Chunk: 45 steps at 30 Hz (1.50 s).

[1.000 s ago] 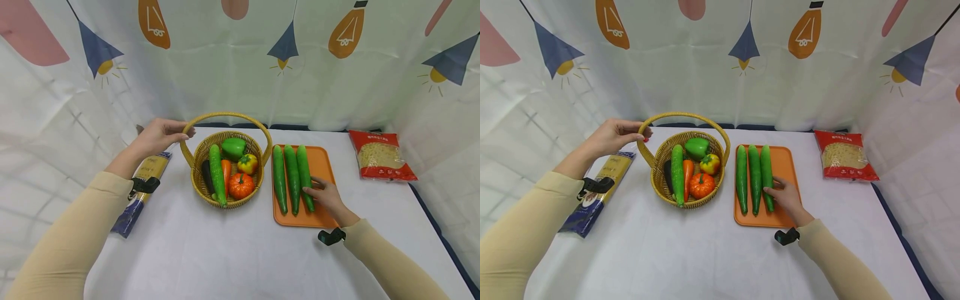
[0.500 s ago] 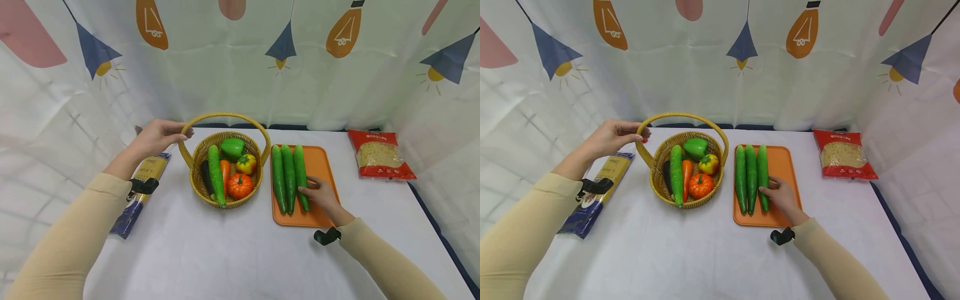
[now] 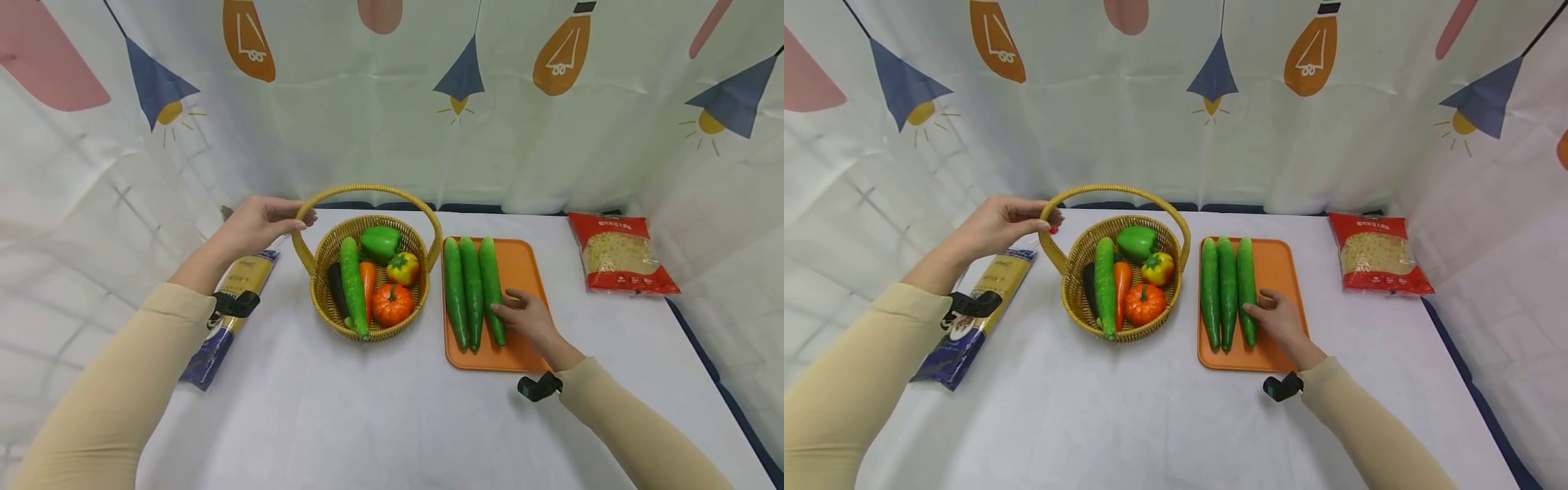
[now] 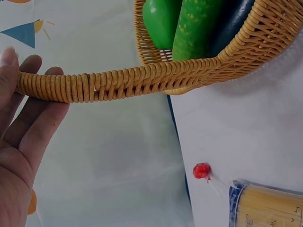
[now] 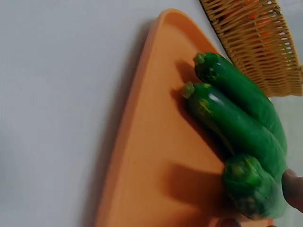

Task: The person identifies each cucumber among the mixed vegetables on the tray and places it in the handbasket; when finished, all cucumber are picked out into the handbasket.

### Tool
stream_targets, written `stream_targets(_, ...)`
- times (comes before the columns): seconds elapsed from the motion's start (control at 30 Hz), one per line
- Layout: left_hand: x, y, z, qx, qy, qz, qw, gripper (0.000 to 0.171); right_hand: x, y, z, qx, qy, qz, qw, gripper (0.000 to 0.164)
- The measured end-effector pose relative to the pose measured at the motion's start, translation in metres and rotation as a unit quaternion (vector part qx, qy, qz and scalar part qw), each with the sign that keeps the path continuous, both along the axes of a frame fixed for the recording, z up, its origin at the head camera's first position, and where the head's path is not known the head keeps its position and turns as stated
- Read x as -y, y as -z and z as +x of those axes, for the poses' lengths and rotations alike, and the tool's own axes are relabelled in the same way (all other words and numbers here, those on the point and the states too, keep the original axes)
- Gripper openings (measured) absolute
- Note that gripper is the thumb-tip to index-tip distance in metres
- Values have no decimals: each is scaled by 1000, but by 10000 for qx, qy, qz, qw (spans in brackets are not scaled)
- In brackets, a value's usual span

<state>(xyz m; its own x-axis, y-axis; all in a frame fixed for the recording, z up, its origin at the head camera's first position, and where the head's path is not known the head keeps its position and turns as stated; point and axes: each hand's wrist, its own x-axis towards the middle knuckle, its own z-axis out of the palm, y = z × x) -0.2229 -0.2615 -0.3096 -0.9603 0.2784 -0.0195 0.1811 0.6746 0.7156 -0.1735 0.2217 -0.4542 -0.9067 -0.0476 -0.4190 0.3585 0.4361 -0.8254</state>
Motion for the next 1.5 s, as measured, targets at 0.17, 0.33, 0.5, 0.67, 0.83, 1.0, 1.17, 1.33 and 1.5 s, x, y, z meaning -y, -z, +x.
stream_targets(0.17,2,-1,0,-68,68,-20,10000,38,-1,-21,-9,-501,-221,423,9976,73)
stream_targets(0.33,2,-2,0,-76,49,-180,9998,37,9,-53,-17,-981,-630,469,9921,68)
stream_targets(0.5,0,-2,0,-167,91,-184,9996,35,39,-77,-18,-1269,-1082,357,9853,59)
stream_targets(0.67,-2,-3,-1,-262,117,-184,9994,34,77,-89,-16,-1251,-1529,157,9802,54)
stream_targets(0.83,-2,-1,-2,-289,109,-195,9993,34,115,-89,-13,-1243,-1748,-157,9766,50)
stream_targets(1.0,-1,0,-1,-274,93,-112,9995,35,152,-81,-10,-1189,-1904,-367,9738,49)
stream_targets(1.17,0,1,-2,-281,88,-52,9996,34,184,-70,-9,-748,-1913,-667,9764,54)
stream_targets(1.33,2,4,-3,-271,58,-85,9996,33,205,-62,-9,-661,-1887,-387,9790,59)
stream_targets(1.5,2,2,0,-189,54,-41,9998,35,221,-61,-9,-782,-1994,324,9763,62)
